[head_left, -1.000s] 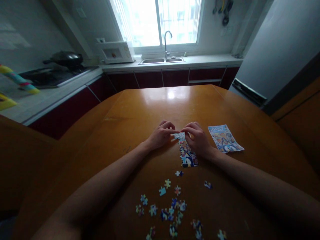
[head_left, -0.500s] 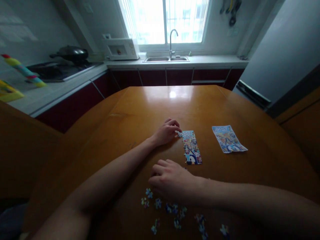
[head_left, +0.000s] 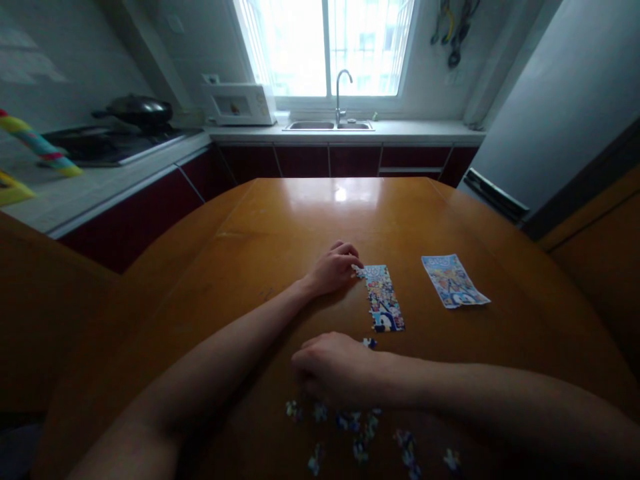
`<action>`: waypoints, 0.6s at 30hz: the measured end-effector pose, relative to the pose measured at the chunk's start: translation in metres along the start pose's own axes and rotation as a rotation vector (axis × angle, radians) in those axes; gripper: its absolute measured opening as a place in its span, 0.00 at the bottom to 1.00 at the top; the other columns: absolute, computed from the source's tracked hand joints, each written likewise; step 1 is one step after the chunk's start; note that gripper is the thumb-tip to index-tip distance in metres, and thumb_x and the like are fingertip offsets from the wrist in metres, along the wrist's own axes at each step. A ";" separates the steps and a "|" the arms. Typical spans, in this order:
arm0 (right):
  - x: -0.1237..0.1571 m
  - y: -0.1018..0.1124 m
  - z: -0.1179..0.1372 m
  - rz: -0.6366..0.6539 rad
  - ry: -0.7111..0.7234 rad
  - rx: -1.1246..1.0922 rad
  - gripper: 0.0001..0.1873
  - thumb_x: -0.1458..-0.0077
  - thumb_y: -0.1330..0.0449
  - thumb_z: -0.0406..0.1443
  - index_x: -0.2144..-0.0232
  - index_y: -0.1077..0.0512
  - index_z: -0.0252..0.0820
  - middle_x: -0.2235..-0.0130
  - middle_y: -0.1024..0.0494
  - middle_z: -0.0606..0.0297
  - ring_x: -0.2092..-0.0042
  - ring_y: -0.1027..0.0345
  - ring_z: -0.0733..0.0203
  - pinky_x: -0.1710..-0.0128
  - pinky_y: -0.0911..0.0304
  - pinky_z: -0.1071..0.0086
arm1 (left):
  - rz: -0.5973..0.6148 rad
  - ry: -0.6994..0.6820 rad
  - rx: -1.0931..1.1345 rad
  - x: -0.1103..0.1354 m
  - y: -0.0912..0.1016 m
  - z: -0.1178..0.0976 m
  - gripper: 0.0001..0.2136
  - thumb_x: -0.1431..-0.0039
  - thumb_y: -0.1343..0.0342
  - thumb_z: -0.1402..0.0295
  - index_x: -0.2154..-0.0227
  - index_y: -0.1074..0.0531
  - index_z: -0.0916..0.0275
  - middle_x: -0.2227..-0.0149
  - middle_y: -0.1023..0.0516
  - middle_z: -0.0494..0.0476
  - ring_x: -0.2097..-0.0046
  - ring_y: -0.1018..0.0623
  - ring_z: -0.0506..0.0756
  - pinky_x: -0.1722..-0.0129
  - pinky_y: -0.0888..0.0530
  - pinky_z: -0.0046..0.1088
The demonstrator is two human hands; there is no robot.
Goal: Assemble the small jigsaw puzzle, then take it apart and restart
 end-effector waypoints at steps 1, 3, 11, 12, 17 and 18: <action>0.003 0.007 -0.006 -0.041 -0.041 -0.093 0.04 0.48 0.40 0.29 0.71 0.25 0.39 0.69 0.21 0.65 0.70 0.32 0.65 0.71 0.42 0.73 | -0.014 0.003 0.005 0.000 0.000 0.002 0.13 0.46 0.45 0.82 0.66 0.20 0.59 0.62 0.25 0.56 0.56 0.30 0.55 0.54 0.27 0.34; 0.011 0.026 -0.025 -0.181 -0.115 -0.266 0.06 0.48 0.40 0.29 0.69 0.24 0.39 0.70 0.20 0.66 0.71 0.32 0.67 0.72 0.40 0.74 | -0.049 0.007 0.014 0.000 0.002 0.004 0.13 0.46 0.45 0.81 0.65 0.20 0.59 0.62 0.25 0.56 0.57 0.29 0.55 0.55 0.27 0.33; 0.078 0.115 -0.140 -0.904 -0.348 -0.440 0.06 0.48 0.36 0.35 0.69 0.19 0.39 0.69 0.17 0.60 0.67 0.25 0.59 0.66 0.31 0.65 | -0.214 -0.054 0.010 0.000 0.020 -0.012 0.09 0.39 0.46 0.76 0.62 0.22 0.60 0.66 0.22 0.55 0.60 0.28 0.54 0.59 0.27 0.33; 0.085 0.118 -0.151 -0.945 -0.384 -0.448 0.07 0.48 0.35 0.36 0.68 0.19 0.38 0.69 0.17 0.59 0.67 0.24 0.58 0.67 0.31 0.65 | -0.223 -0.056 0.010 0.000 0.021 -0.015 0.08 0.39 0.45 0.74 0.62 0.22 0.59 0.65 0.22 0.55 0.60 0.28 0.54 0.58 0.27 0.34; 0.098 0.114 -0.171 -0.959 -0.448 -0.459 0.10 0.48 0.35 0.38 0.66 0.19 0.37 0.68 0.17 0.56 0.68 0.23 0.56 0.67 0.30 0.64 | -0.162 -0.111 -0.021 -0.002 0.020 -0.028 0.06 0.39 0.39 0.66 0.59 0.23 0.58 0.60 0.20 0.54 0.57 0.27 0.54 0.55 0.27 0.35; 0.097 0.113 -0.169 -0.958 -0.432 -0.448 0.10 0.47 0.35 0.39 0.66 0.19 0.37 0.67 0.16 0.56 0.67 0.23 0.56 0.67 0.30 0.64 | -0.148 -0.124 -0.032 -0.002 0.019 -0.030 0.07 0.39 0.38 0.64 0.59 0.23 0.58 0.60 0.19 0.54 0.57 0.27 0.54 0.54 0.27 0.35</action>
Point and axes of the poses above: each hand's wrist, its own x-axis away from the middle knuckle, its own y-axis out of the back of the hand, z = x × y, the point moved 8 cm from there along -x, towards the middle knuckle
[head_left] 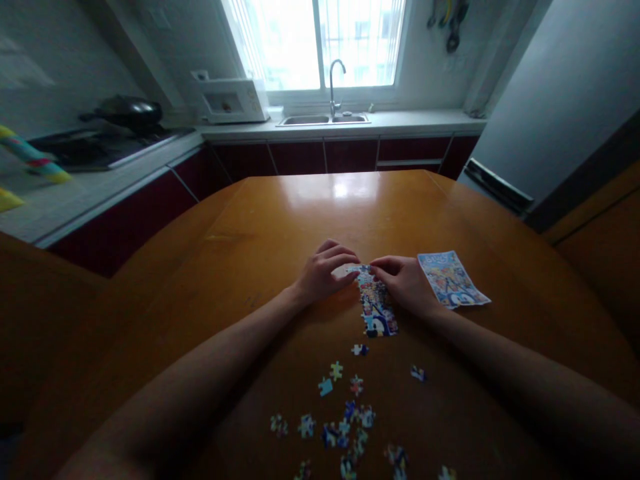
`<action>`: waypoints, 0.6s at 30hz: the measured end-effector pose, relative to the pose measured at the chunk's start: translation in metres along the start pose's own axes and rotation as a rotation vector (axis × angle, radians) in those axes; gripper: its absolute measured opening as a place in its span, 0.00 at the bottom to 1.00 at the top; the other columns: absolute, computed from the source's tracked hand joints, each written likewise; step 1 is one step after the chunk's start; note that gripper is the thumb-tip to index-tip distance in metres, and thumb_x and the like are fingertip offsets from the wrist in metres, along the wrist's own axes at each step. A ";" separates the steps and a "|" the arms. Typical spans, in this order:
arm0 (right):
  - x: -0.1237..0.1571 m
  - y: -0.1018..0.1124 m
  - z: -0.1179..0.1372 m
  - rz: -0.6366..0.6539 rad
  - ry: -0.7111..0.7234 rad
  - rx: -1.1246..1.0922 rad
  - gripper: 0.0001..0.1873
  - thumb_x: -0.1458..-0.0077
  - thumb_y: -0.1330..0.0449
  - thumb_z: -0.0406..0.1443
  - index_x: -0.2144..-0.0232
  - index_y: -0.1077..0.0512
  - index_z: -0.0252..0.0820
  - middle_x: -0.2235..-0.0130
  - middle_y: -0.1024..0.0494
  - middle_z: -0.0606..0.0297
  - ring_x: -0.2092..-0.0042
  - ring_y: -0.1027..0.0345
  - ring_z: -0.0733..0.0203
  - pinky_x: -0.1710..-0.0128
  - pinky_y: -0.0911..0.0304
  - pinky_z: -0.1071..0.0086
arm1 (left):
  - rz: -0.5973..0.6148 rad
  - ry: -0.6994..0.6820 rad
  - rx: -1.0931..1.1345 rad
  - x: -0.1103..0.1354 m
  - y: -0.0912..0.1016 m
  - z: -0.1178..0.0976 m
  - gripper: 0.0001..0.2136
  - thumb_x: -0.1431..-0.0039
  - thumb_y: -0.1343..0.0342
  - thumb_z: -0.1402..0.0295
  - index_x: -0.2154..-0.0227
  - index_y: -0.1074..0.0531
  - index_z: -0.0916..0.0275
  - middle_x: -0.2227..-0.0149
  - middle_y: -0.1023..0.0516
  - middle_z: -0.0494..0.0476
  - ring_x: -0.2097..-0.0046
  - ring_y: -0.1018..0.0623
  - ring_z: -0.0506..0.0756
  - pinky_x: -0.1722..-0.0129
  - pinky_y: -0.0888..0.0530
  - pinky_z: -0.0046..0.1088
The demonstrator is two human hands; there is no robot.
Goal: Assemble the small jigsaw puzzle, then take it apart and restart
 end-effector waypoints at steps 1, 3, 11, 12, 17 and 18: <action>0.001 -0.002 0.002 0.000 0.021 -0.006 0.10 0.47 0.35 0.39 0.66 0.19 0.37 0.67 0.16 0.56 0.67 0.23 0.57 0.66 0.30 0.64 | 0.013 -0.008 -0.009 0.000 -0.001 -0.001 0.07 0.40 0.38 0.63 0.60 0.23 0.57 0.59 0.19 0.54 0.57 0.27 0.55 0.54 0.27 0.35; 0.001 -0.005 0.004 0.005 0.055 -0.047 0.10 0.48 0.34 0.39 0.65 0.20 0.37 0.67 0.17 0.57 0.67 0.23 0.58 0.66 0.30 0.65 | 0.039 -0.017 -0.023 0.000 -0.003 -0.003 0.07 0.40 0.37 0.62 0.60 0.23 0.57 0.59 0.19 0.53 0.57 0.27 0.54 0.54 0.27 0.35; 0.000 -0.004 0.002 -0.040 0.123 0.007 0.10 0.45 0.37 0.38 0.63 0.21 0.39 0.68 0.18 0.60 0.69 0.26 0.61 0.69 0.33 0.67 | 0.100 -0.008 -0.032 0.002 -0.007 -0.002 0.04 0.38 0.41 0.66 0.64 0.22 0.57 0.62 0.19 0.53 0.59 0.27 0.54 0.56 0.28 0.34; -0.001 0.001 0.003 -0.077 0.131 0.031 0.10 0.43 0.39 0.38 0.63 0.21 0.38 0.68 0.18 0.60 0.69 0.27 0.61 0.69 0.34 0.67 | 0.104 -0.002 -0.028 0.002 -0.007 0.000 0.04 0.38 0.41 0.66 0.64 0.22 0.57 0.62 0.19 0.53 0.59 0.27 0.54 0.56 0.28 0.34; -0.006 0.010 -0.003 -0.137 0.109 0.160 0.11 0.42 0.44 0.34 0.65 0.21 0.38 0.66 0.18 0.59 0.68 0.27 0.61 0.68 0.35 0.68 | 0.150 0.017 0.000 0.004 -0.009 0.009 0.05 0.38 0.40 0.64 0.66 0.20 0.56 0.63 0.19 0.53 0.60 0.27 0.54 0.56 0.29 0.34; -0.007 0.009 -0.004 -0.125 0.113 0.182 0.11 0.43 0.43 0.34 0.65 0.21 0.39 0.66 0.18 0.59 0.67 0.27 0.60 0.67 0.35 0.67 | 0.167 0.021 0.004 0.005 -0.011 0.010 0.05 0.38 0.40 0.64 0.67 0.20 0.55 0.63 0.19 0.53 0.60 0.27 0.54 0.56 0.29 0.34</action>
Point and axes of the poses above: each hand's wrist, its own x-axis away from the middle knuckle, its own y-axis out of the back of the hand, z = x × y, the point moved 8 cm from there along -x, towards the middle knuckle
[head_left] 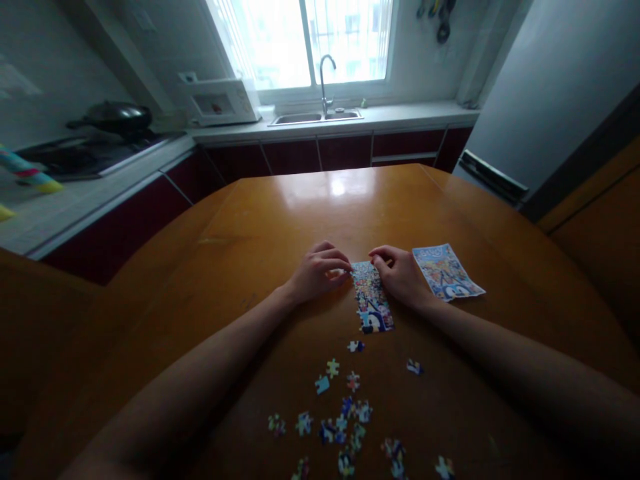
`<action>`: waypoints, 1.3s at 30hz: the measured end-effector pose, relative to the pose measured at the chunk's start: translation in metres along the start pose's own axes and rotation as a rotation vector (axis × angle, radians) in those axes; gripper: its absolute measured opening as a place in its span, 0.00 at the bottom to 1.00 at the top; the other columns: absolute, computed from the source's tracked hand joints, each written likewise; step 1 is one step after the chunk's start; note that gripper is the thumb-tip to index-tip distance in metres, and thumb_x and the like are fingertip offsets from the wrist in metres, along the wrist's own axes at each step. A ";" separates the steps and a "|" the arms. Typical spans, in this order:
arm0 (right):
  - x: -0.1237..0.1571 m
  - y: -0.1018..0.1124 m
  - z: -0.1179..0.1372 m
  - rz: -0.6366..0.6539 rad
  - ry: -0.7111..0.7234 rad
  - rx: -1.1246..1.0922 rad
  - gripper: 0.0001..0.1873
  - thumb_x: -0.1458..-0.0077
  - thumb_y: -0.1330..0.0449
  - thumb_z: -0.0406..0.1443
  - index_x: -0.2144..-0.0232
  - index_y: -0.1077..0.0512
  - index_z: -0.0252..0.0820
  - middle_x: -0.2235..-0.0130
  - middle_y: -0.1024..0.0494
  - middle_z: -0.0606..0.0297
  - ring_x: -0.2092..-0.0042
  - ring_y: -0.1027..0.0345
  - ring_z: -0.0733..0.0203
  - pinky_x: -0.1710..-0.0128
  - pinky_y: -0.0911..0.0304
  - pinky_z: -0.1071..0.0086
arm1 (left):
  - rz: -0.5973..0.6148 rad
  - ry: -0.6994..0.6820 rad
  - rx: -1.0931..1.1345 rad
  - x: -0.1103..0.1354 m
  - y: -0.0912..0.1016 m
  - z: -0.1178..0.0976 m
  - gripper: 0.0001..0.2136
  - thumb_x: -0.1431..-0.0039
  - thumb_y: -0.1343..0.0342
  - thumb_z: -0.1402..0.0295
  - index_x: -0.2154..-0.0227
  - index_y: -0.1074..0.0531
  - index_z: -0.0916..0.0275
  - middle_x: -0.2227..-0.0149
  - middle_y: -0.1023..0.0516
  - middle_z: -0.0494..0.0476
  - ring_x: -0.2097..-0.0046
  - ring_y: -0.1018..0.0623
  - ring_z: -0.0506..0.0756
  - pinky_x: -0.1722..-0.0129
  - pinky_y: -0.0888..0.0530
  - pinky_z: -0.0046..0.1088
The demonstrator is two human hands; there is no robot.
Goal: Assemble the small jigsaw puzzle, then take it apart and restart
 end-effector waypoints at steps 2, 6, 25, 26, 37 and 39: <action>0.000 -0.004 -0.001 0.024 0.026 0.030 0.10 0.43 0.43 0.34 0.66 0.21 0.39 0.65 0.18 0.59 0.65 0.26 0.59 0.64 0.35 0.66 | 0.031 0.003 0.010 0.001 -0.002 0.001 0.06 0.38 0.40 0.63 0.67 0.20 0.55 0.64 0.19 0.53 0.60 0.28 0.54 0.56 0.29 0.33; 0.002 -0.010 -0.002 0.054 0.068 0.066 0.10 0.43 0.43 0.33 0.66 0.21 0.40 0.64 0.18 0.59 0.63 0.26 0.57 0.62 0.34 0.64 | 0.076 -0.005 0.025 -0.001 -0.004 -0.004 0.06 0.38 0.41 0.64 0.68 0.19 0.55 0.64 0.19 0.53 0.61 0.28 0.54 0.57 0.30 0.33; 0.010 -0.022 0.014 0.200 0.231 0.245 0.15 0.48 0.44 0.23 0.72 0.19 0.43 0.60 0.25 0.59 0.55 0.33 0.56 0.52 0.36 0.60 | 0.145 0.007 0.029 -0.001 -0.008 -0.004 0.05 0.40 0.41 0.68 0.67 0.20 0.56 0.63 0.20 0.53 0.59 0.28 0.55 0.55 0.30 0.34; 0.010 -0.023 0.014 0.212 0.229 0.262 0.15 0.48 0.44 0.23 0.72 0.19 0.43 0.60 0.25 0.59 0.55 0.33 0.56 0.52 0.36 0.59 | 0.149 0.009 0.033 -0.001 -0.008 -0.004 0.05 0.40 0.41 0.68 0.66 0.20 0.56 0.63 0.20 0.53 0.59 0.29 0.55 0.55 0.30 0.34; 0.010 -0.024 0.015 0.226 0.221 0.285 0.15 0.46 0.43 0.24 0.72 0.19 0.43 0.60 0.25 0.59 0.55 0.33 0.56 0.52 0.37 0.60 | 0.174 0.039 0.054 0.000 -0.009 -0.004 0.07 0.37 0.42 0.63 0.64 0.19 0.55 0.58 0.23 0.55 0.54 0.30 0.57 0.52 0.31 0.36; 0.010 -0.025 0.014 0.227 0.214 0.283 0.15 0.45 0.43 0.24 0.72 0.19 0.43 0.60 0.25 0.59 0.55 0.33 0.56 0.53 0.37 0.60 | 0.170 0.036 0.068 0.000 -0.009 -0.003 0.07 0.36 0.42 0.63 0.64 0.19 0.56 0.59 0.22 0.56 0.55 0.30 0.56 0.53 0.31 0.35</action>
Point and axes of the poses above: each hand's wrist, its own x-axis away from the middle knuckle, its own y-axis out of the back of the hand, z = x × y, the point moved 8 cm from there along -x, towards the middle knuckle
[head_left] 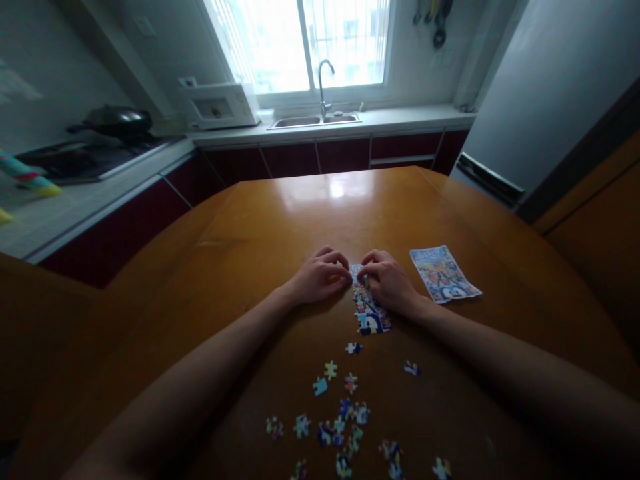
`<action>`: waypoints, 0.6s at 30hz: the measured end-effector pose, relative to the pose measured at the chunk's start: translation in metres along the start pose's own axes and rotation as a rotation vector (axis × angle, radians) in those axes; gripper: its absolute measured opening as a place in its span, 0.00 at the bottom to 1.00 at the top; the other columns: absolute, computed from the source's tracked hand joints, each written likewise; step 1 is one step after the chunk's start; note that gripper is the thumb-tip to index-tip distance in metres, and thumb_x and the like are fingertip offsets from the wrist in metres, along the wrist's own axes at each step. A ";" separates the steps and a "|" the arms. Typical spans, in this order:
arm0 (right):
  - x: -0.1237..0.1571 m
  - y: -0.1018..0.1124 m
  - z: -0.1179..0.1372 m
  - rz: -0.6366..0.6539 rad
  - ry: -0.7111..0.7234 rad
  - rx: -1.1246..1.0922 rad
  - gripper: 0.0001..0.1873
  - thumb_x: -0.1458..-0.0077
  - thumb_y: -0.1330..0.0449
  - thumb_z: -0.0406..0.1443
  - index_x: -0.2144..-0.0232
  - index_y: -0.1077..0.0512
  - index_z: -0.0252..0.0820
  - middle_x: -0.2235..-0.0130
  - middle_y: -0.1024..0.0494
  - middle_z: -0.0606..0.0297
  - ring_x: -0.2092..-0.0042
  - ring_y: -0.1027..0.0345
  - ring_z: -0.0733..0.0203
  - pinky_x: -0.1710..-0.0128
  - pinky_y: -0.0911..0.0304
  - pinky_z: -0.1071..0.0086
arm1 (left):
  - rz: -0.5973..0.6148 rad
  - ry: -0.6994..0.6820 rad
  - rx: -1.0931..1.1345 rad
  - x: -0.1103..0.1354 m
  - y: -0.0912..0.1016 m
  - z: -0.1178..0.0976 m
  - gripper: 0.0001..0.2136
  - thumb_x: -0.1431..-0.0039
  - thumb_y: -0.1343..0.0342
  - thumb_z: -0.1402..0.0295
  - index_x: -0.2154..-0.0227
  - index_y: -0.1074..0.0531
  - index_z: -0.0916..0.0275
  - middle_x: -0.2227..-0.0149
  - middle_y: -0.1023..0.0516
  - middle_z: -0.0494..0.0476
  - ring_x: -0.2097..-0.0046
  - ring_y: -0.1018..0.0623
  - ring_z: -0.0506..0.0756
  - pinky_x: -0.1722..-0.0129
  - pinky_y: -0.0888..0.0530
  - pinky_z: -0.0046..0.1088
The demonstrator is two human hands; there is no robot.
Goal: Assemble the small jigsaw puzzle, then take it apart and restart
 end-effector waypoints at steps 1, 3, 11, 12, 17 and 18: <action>0.000 0.000 0.000 0.001 -0.001 -0.002 0.15 0.46 0.43 0.24 0.72 0.19 0.43 0.60 0.25 0.59 0.56 0.33 0.56 0.53 0.37 0.60 | 0.003 -0.002 0.005 0.000 -0.001 0.000 0.07 0.36 0.42 0.63 0.64 0.19 0.56 0.59 0.22 0.56 0.55 0.30 0.56 0.53 0.31 0.35; 0.000 -0.001 -0.001 -0.002 0.001 -0.008 0.14 0.46 0.42 0.24 0.72 0.19 0.43 0.61 0.25 0.59 0.56 0.33 0.56 0.53 0.37 0.61 | 0.009 -0.004 0.013 0.000 -0.002 0.001 0.08 0.36 0.43 0.63 0.62 0.20 0.57 0.61 0.22 0.56 0.56 0.30 0.56 0.54 0.31 0.34; 0.000 -0.001 -0.002 -0.013 0.006 -0.026 0.14 0.46 0.42 0.24 0.73 0.19 0.43 0.62 0.24 0.59 0.57 0.32 0.56 0.54 0.36 0.62 | 0.028 -0.004 0.023 0.000 -0.003 0.001 0.08 0.36 0.43 0.63 0.58 0.21 0.57 0.62 0.21 0.56 0.58 0.29 0.56 0.54 0.31 0.36; 0.000 -0.001 -0.002 -0.012 0.004 -0.025 0.14 0.46 0.42 0.24 0.72 0.19 0.43 0.62 0.24 0.59 0.57 0.32 0.56 0.54 0.36 0.62 | 0.028 -0.005 0.025 0.000 -0.003 0.001 0.08 0.36 0.43 0.64 0.58 0.21 0.57 0.63 0.21 0.55 0.58 0.29 0.56 0.54 0.31 0.36; 0.000 -0.001 -0.001 -0.011 0.000 -0.027 0.14 0.46 0.42 0.24 0.72 0.19 0.42 0.62 0.24 0.59 0.57 0.32 0.56 0.55 0.36 0.61 | -0.035 0.020 0.027 0.001 0.002 0.005 0.07 0.37 0.44 0.70 0.61 0.21 0.57 0.62 0.23 0.56 0.57 0.30 0.56 0.54 0.31 0.35; 0.000 -0.001 -0.001 -0.012 0.001 -0.028 0.14 0.46 0.42 0.24 0.72 0.19 0.42 0.62 0.24 0.59 0.57 0.32 0.56 0.54 0.36 0.61 | -0.066 0.034 0.024 0.001 0.004 0.007 0.08 0.38 0.45 0.72 0.63 0.20 0.58 0.62 0.24 0.56 0.57 0.31 0.56 0.54 0.31 0.35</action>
Point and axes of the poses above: each hand's wrist, its own x-axis away from the middle knuckle, its own y-axis out of the back of the hand, z = x × y, the point moved 8 cm from there along -x, towards the middle knuckle
